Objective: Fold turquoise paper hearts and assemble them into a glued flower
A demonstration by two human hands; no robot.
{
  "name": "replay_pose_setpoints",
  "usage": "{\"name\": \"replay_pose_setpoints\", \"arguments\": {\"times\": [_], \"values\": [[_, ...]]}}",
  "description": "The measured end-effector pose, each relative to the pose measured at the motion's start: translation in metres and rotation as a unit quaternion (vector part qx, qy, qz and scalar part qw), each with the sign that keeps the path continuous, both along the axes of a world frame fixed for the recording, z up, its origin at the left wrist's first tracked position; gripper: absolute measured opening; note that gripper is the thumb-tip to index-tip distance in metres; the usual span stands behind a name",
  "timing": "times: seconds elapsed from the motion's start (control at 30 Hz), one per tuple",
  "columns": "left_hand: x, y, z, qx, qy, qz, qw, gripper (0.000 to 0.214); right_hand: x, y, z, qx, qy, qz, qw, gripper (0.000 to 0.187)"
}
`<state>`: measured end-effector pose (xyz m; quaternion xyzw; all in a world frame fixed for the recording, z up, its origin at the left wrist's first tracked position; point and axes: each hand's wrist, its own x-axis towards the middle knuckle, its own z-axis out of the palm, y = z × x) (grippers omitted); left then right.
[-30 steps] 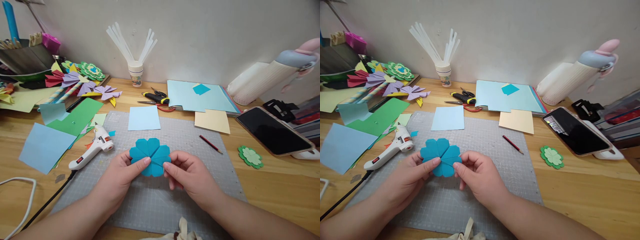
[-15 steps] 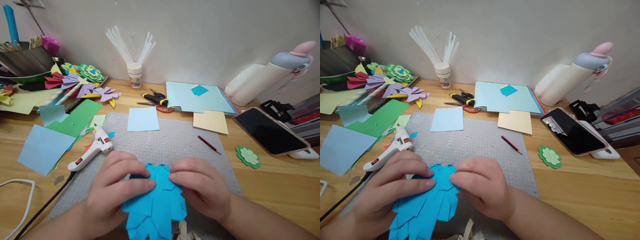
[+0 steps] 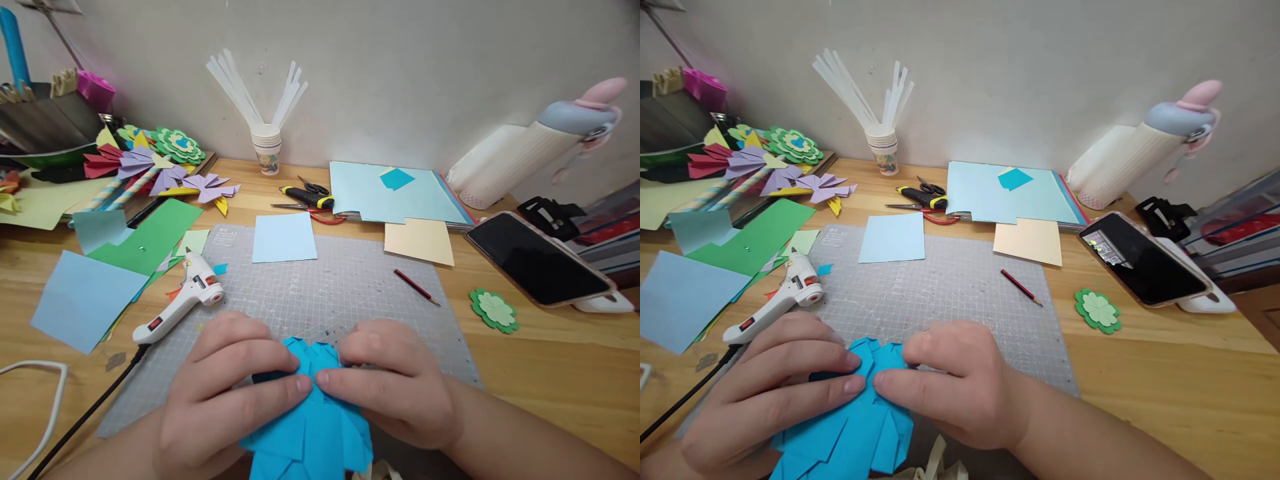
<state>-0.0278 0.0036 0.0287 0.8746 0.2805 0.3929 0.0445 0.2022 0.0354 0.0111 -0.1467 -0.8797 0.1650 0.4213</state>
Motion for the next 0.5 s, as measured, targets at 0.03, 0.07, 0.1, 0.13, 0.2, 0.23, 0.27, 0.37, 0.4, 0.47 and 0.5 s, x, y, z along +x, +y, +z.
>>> {"name": "replay_pose_setpoints", "arguments": {"times": [0.03,0.07,0.1,0.13,0.2,0.23,0.27,0.37,0.4,0.47,0.5], "values": [[0.001,0.000,0.000,0.005,-0.006,0.002,1.000,0.020,-0.001,0.000,0.000,0.002,0.001,-0.004,1.000,0.023],[0.002,-0.001,0.000,0.006,-0.010,0.003,1.000,0.020,-0.001,0.000,0.000,0.004,0.006,-0.011,1.000,0.023],[0.003,-0.001,-0.001,0.005,-0.011,0.003,1.000,0.020,-0.002,-0.001,0.000,0.006,0.016,-0.018,1.000,0.023],[0.004,-0.001,-0.001,0.001,-0.009,0.002,1.000,0.020,-0.003,-0.001,0.000,0.010,0.029,-0.026,0.999,0.024],[0.007,-0.002,-0.001,-0.006,-0.007,-0.004,1.000,0.020,-0.003,-0.003,0.001,0.025,0.053,-0.039,0.998,0.025],[0.008,-0.002,0.000,-0.007,-0.008,-0.008,1.000,0.020,-0.003,-0.004,0.001,0.035,0.059,-0.044,0.997,0.025],[0.009,-0.001,0.000,-0.006,-0.010,-0.013,1.000,0.020,-0.003,-0.005,0.002,0.047,0.062,-0.049,0.996,0.025],[0.010,-0.001,0.000,0.002,-0.020,-0.019,1.000,0.020,0.000,-0.007,0.005,0.077,0.045,-0.061,0.994,0.023],[0.010,-0.001,0.000,0.002,-0.018,-0.020,1.000,0.019,0.002,-0.008,0.007,0.082,0.032,-0.068,0.994,0.024],[0.008,-0.002,0.000,-0.002,-0.007,-0.025,1.000,0.018,0.006,-0.011,0.011,0.088,0.000,-0.087,0.992,0.026],[0.008,-0.002,-0.001,-0.003,-0.002,-0.027,1.000,0.018,0.008,-0.014,0.013,0.098,0.000,-0.103,0.990,0.028]]}}
